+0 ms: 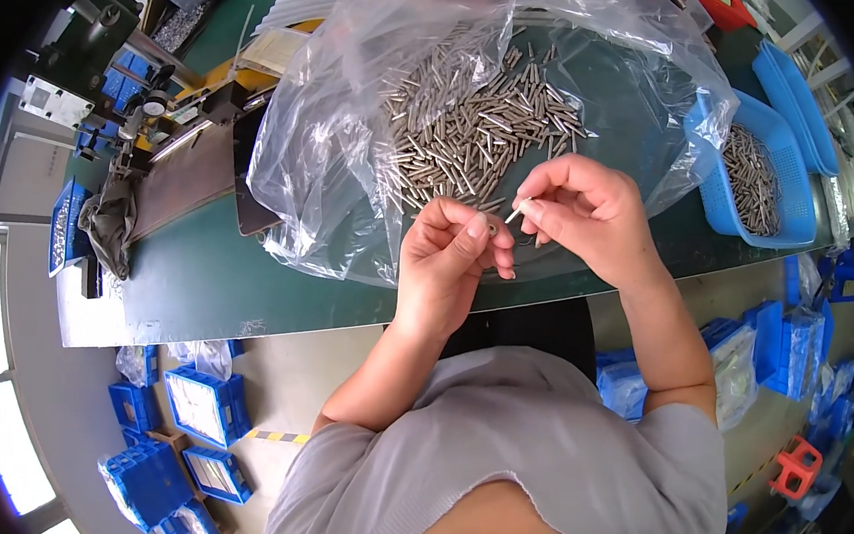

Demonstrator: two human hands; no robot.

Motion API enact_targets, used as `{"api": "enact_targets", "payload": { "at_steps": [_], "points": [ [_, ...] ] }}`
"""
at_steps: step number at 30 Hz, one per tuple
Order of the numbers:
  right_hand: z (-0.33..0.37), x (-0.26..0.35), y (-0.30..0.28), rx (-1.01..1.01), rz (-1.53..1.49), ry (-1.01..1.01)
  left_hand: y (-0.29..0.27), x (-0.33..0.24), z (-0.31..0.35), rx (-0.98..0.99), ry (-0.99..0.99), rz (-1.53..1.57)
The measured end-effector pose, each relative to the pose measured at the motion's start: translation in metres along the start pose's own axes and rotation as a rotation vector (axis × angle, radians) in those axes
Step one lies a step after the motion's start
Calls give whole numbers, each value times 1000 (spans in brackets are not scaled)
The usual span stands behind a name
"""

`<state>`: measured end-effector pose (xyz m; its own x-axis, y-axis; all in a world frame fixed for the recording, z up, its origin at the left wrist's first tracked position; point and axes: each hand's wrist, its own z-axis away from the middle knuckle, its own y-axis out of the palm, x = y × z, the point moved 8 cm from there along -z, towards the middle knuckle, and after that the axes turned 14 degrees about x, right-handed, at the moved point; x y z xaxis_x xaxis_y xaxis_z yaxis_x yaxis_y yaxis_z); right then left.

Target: Inspecting and sorting small metal pins from a large plastic bag on a manufacturing workbench.

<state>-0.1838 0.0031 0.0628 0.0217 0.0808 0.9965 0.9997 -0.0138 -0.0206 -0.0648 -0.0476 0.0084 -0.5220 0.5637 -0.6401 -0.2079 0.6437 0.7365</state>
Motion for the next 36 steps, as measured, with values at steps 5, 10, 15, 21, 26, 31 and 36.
{"api": "enact_targets", "payload": {
  "at_steps": [5, 10, 15, 21, 26, 31, 36],
  "points": [
    [-2, 4, 10, 7, 93, -21, -1, 2, 1, -2, -4, -6],
    [-1, 20, 14, 9, 269, -131, -2, 2, 1, -10, -12, -21],
    [-5, 18, 23, 70, 323, -152, -2, -1, 1, -11, 8, -11],
    [-1, 6, 20, 26, 162, -144, -3, 0, 0, -47, 14, 1],
    [4, -12, 4, -115, -117, -89, -1, 2, 0, -18, 14, -71],
    [7, -6, -48, -274, -706, -178, -1, 2, 1, -29, 8, -57],
    [9, -3, -57, -160, 307, 162, 0, 1, 1, -25, 11, -59]
  ]
}}
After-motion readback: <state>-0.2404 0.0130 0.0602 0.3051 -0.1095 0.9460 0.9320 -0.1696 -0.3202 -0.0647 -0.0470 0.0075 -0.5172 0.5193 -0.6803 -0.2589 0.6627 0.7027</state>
